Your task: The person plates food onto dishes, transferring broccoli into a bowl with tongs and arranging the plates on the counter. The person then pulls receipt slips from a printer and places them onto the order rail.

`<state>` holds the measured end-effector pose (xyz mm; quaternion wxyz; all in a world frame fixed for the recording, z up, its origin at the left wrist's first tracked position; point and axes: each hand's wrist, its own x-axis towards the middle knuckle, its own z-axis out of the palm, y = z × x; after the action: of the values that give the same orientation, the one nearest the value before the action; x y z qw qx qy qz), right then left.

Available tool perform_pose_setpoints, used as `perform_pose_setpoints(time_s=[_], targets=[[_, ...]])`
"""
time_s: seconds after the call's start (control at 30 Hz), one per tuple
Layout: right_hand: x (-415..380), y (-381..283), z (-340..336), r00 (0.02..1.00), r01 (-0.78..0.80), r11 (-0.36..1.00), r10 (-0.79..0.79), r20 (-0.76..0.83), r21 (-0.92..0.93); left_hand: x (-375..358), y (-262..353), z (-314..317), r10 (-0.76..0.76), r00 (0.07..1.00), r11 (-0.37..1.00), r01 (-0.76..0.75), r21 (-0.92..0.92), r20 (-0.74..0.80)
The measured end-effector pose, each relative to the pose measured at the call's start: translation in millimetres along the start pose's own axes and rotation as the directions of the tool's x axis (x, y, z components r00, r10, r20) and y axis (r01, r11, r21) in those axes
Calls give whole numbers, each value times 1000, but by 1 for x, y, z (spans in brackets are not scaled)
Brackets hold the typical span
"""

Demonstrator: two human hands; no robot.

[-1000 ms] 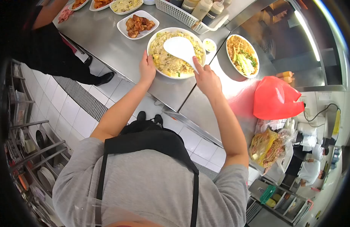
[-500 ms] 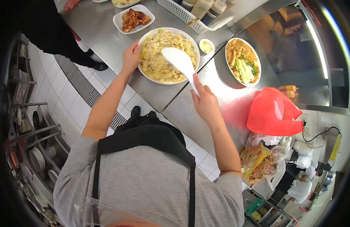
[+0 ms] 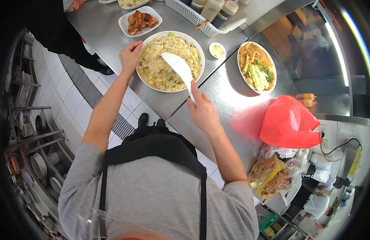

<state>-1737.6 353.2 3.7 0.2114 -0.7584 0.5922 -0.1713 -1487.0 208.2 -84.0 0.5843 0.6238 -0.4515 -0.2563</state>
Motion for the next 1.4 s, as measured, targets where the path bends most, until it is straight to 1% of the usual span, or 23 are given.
perform_pose_setpoints(time_s=[0.1, 0.17, 0.2, 0.3, 0.33, 0.37, 0.4, 0.47, 0.53, 0.57, 0.63, 0.7, 0.77, 0.8, 0.87, 0.9, 0.93, 1.0, 1.07, 1.1, 1.23, 1.37, 1.4], targets=[[32, 15, -19, 996, 79, 996, -76, -44, 46, 0, -6, -7, -11, 999, 988, 6, -151, -30], [63, 0, -49, 969, -163, 986, 168, 179, -45, -5, -7, -23, -92, 996, 960, 85, -265, -13], [76, 9, -51, 971, -118, 990, 131, 200, -73, -8, -8, -33, -161, 987, 913, 157, -377, 19], [111, 19, -54, 962, -24, 991, 59, 265, -134, -23, -18, -83, -301, 952, 900, 304, -314, 57], [118, 6, -60, 929, -101, 987, 138, 343, -125, -29, -24, -104, -326, 944, 904, 327, -275, 50], [125, -1, -63, 882, -177, 977, 213, 420, -122, -35, -33, -126, -349, 937, 930, 344, -127, -15], [136, 2, -60, 880, -137, 983, 179, 440, -125, -42, -44, -149, -365, 927, 930, 368, 26, -84], [147, -10, -59, 869, -73, 985, 140, 475, -157, -61, -79, -193, -247, 950, 944, 280, 173, -190], [148, -34, -59, 848, 14, 968, 121, 515, -251, -85, -90, -222, -230, 926, 914, 311, 260, -300], [145, -34, -55, 847, 20, 967, 119, 518, -254, -97, -91, -229, -233, 923, 914, 315, 255, -306], [136, -33, -45, 871, 348, 806, -90, 483, -479, -113, -93, -239, -347, 850, 867, 451, 210, -396], [117, -48, -58, 859, 319, 809, -26, 512, -493, -116, -113, -241, -291, 851, 926, 366, 94, -438], [104, -52, -78, 894, 302, 850, -96, 438, -431, -112, -100, -229, -112, 970, 923, 182, 338, -216], [110, -54, -84, 891, 314, 843, -103, 442, -436, -109, -86, -216, -255, 944, 935, 297, 195, -211], [121, -57, -89, 901, 194, 832, 58, 429, -519, -98, -65, -186, -241, 952, 952, 269, 142, -187], [127, -61, -85, 903, 188, 833, 62, 425, -521, -92, -47, -163, -286, 949, 957, 277, -86, -135], [135, -67, -78, 881, 107, 875, 136, 453, -471, -85, -48, -142, -227, 974, 965, 222, -138, -22], [151, -59, -63, 852, 21, 906, 205, 482, -422, -77, -24, -97, -322, 927, 826, 374, -422, 192], [161, -28, -33, 845, 454, 795, -240, 477, -403, -79, 7, -61, -415, 857, 689, 515, -509, 305], [152, -36, -32, 846, 452, 795, -239, 476, -406, -80, 10, -52, -413, 857, 689, 515, -510, 307], [98, -80, -44, 798, 559, 573, -176, 576, -599, -79, 14, -30, -480, 831, 560, 537, -631, 281], [71, -76, -74, 799, 586, 553, -272, 536, -592, -80, 0, -13, -427, 887, 671, 440, -597, 174], [68, -83, -85, 834, 506, 629, -183, 521, -590, -77, -2, -8, -420, 897, 719, 423, -551, 139]])
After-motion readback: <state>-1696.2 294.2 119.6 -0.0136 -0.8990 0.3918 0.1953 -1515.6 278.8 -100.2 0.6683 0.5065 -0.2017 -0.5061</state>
